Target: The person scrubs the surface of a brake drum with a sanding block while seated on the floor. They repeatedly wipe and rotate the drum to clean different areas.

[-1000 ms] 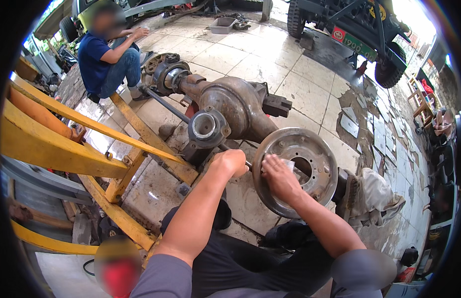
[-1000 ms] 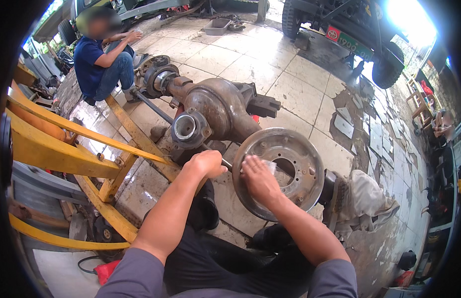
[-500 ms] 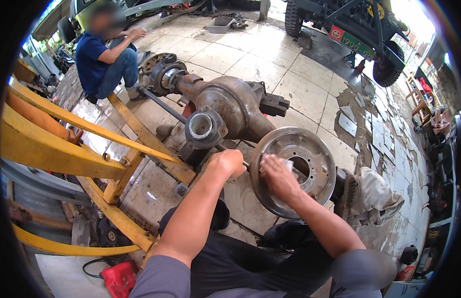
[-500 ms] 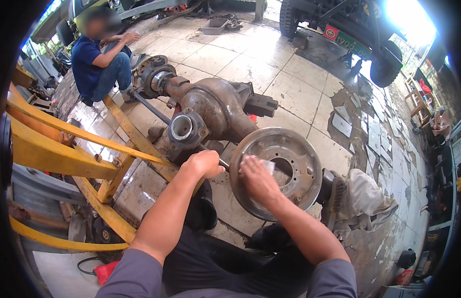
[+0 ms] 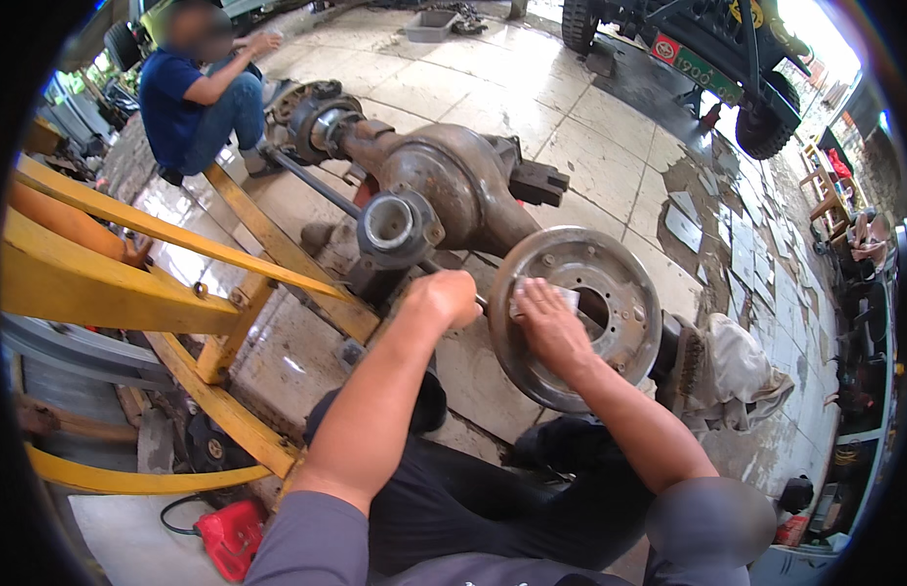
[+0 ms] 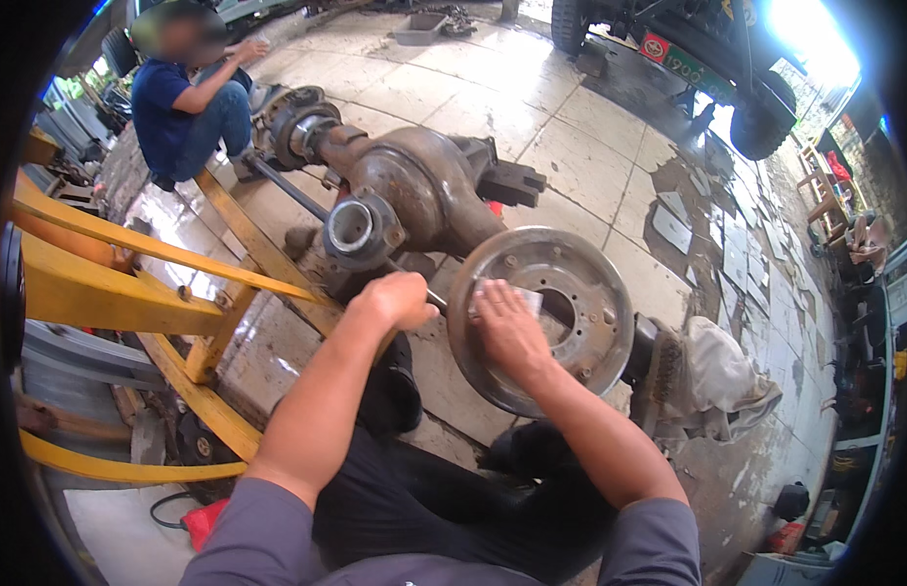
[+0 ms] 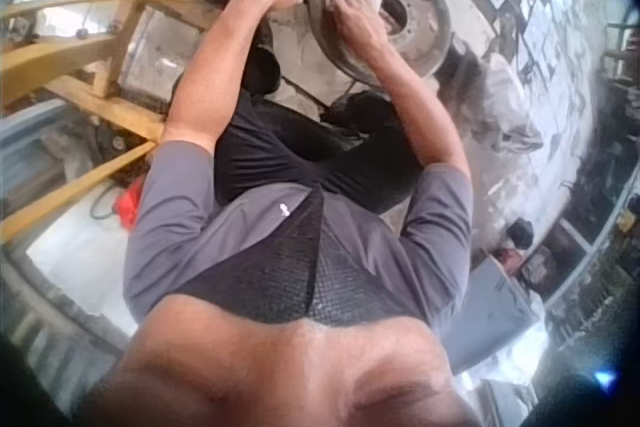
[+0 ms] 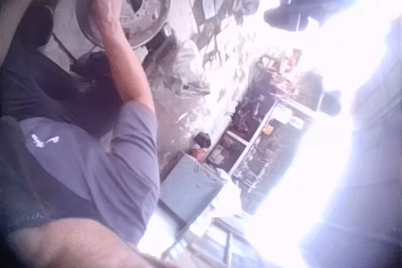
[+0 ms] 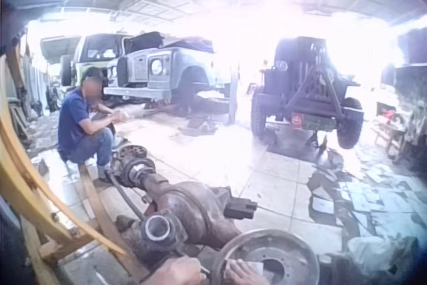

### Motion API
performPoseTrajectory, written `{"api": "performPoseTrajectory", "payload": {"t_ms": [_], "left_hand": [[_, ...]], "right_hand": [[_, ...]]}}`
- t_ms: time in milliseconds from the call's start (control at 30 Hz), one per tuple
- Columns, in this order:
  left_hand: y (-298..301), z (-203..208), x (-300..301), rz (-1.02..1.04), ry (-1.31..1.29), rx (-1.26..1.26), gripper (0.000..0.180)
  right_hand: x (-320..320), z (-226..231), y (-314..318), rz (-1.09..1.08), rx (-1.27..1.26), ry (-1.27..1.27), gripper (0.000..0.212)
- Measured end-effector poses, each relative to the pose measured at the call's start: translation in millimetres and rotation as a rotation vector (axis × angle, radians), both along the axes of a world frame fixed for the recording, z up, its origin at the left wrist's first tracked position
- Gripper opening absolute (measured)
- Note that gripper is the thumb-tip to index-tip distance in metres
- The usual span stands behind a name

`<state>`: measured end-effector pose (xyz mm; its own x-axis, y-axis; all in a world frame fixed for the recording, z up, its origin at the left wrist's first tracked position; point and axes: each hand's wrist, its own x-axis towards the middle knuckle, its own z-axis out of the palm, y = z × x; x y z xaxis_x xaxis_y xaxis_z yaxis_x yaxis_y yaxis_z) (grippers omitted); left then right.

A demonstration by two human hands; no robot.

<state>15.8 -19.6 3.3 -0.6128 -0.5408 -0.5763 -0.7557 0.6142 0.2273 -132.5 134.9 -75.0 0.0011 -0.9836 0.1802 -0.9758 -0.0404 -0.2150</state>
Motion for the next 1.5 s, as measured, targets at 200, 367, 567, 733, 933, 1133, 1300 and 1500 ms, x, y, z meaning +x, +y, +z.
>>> {"api": "performPoseTrajectory", "payload": {"t_ms": [200,367,567,733,933,1133,1300,1500], "left_hand": [[3,-2,0,0.015,0.028,0.027,0.042],[3,2,0,0.013,-0.003,0.013,0.042],[3,7,0,0.028,-0.037,0.040,0.043],[2,7,0,0.023,-0.041,0.047,0.043],[4,16,-2,0.044,-0.039,0.063,0.041],[2,4,-2,0.013,-0.002,0.039,0.039],[-2,-4,0,-0.008,0.022,0.033,0.040],[1,-4,1,-0.005,0.023,0.028,0.040]], "right_hand": [[-11,-4,3,-0.017,-0.002,-0.007,0.042],[-10,1,-2,0.003,0.003,-0.007,0.041],[-6,-7,-1,0.088,-0.001,0.010,0.041],[5,-7,1,0.000,0.031,0.036,0.041],[-4,-7,2,0.016,-0.013,-0.014,0.040],[-13,-2,-1,0.003,-0.014,-0.077,0.041],[-2,-2,5,0.096,0.001,-0.046,0.042],[-7,2,5,0.080,0.007,-0.006,0.043]]}}
